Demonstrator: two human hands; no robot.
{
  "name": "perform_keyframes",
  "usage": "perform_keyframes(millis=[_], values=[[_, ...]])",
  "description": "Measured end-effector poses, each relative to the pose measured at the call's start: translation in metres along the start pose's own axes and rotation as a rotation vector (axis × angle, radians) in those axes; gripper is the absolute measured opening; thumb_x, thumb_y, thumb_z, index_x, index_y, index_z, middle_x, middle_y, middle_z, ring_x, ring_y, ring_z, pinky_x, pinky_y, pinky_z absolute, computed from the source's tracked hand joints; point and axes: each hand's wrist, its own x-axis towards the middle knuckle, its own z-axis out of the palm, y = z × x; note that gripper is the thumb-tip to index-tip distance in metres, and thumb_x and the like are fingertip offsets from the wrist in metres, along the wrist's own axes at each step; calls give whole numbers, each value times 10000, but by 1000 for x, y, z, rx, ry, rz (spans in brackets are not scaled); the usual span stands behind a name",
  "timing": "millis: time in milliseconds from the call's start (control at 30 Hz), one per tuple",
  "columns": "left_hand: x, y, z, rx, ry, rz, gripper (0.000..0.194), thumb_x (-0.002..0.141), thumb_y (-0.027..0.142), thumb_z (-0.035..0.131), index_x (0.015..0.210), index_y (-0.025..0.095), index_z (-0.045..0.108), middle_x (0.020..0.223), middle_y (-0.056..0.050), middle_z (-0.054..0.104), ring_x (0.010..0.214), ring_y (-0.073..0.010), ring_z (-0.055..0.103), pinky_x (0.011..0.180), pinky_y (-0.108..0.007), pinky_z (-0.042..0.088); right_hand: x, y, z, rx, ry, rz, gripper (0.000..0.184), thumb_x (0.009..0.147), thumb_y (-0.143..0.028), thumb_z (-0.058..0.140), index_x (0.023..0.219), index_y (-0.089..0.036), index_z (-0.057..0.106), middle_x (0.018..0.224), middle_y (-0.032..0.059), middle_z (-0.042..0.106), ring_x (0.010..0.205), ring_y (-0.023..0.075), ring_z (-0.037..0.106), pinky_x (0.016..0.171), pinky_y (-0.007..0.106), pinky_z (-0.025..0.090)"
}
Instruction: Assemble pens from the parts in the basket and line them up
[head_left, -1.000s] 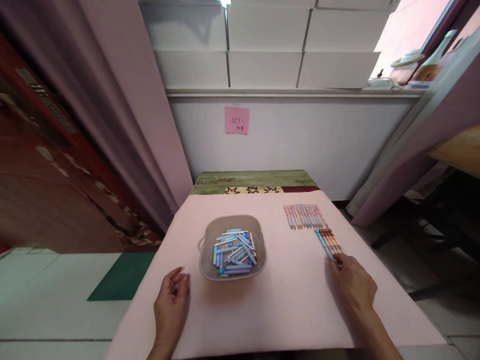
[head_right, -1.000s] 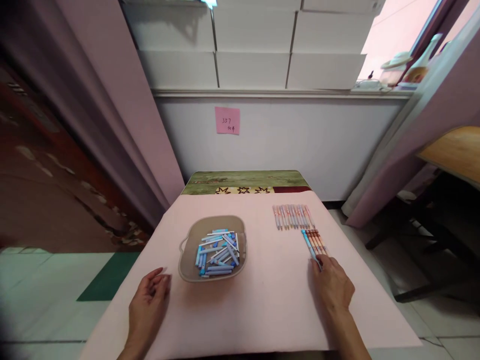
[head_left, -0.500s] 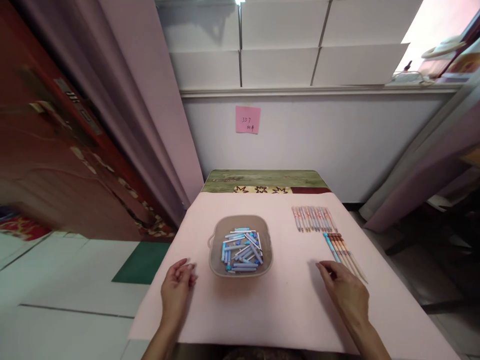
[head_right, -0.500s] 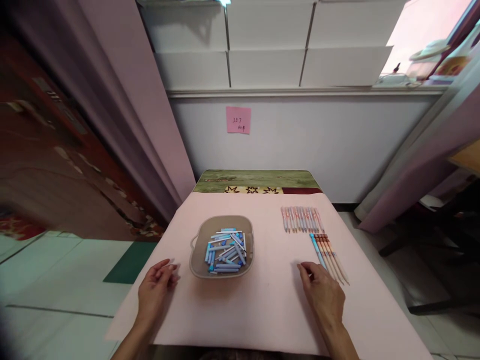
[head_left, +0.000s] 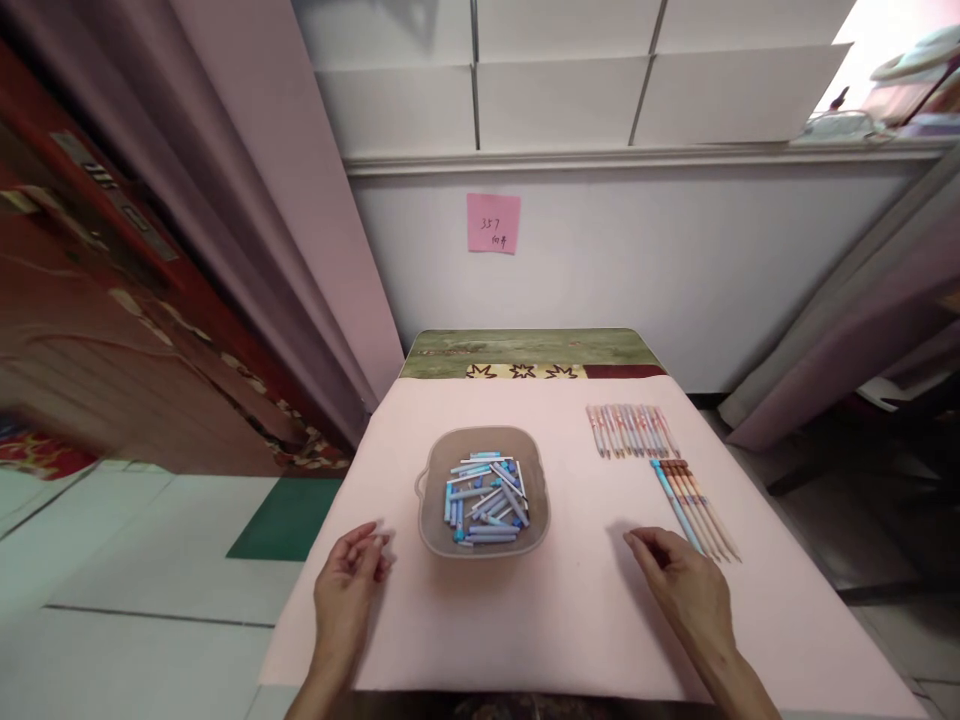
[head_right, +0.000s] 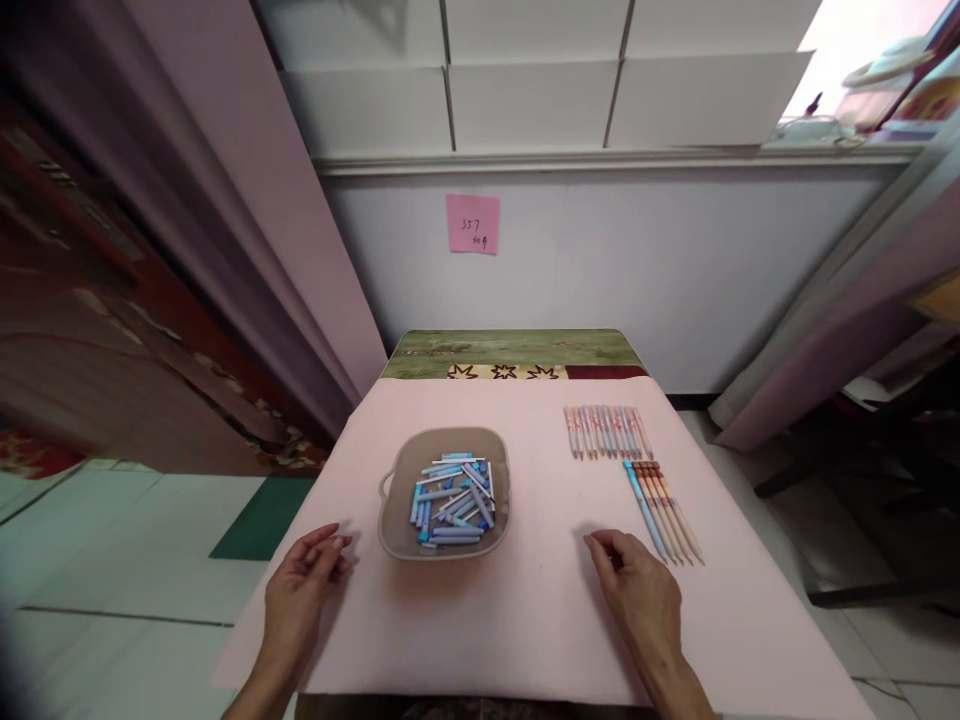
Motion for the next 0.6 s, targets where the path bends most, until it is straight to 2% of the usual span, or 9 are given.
perform_keyframes(millis=[233, 400, 500, 600], values=[[18, 18, 7, 53, 72, 27, 439, 645, 409, 741, 977, 151, 618, 757, -33, 660, 536, -112, 535, 511, -246, 454, 19, -23, 11, 87, -37, -56, 371, 819, -561, 513, 819, -248, 713, 781, 13, 718, 639, 181, 647, 560, 254, 459], [18, 39, 16, 202, 50, 134, 383, 698, 447, 694, 969, 182, 640, 786, -25, 643, 616, -154, 561, 584, -279, 478, 26, -40, 28, 309, -146, -33, 368, 810, -540, 549, 786, -213, 717, 688, 17, 682, 607, 188, 613, 553, 250, 461], [13, 55, 32, 355, -18, 303, 277, 740, 431, 666, 897, 203, 655, 846, -30, 645, 716, -192, 581, 691, -315, 480, 22, -43, 41, 470, -252, 29, 383, 806, -544, 557, 738, -196, 703, 590, 0, 618, 561, 183, 566, 507, 248, 429], [7, 76, 61, 418, -194, 494, 190, 771, 384, 650, 847, 209, 659, 894, -32, 639, 760, -193, 582, 737, -314, 462, 15, -42, 52, 586, -359, 107, 397, 818, -544, 544, 706, -188, 680, 544, -16, 562, 516, 160, 515, 465, 242, 380]])
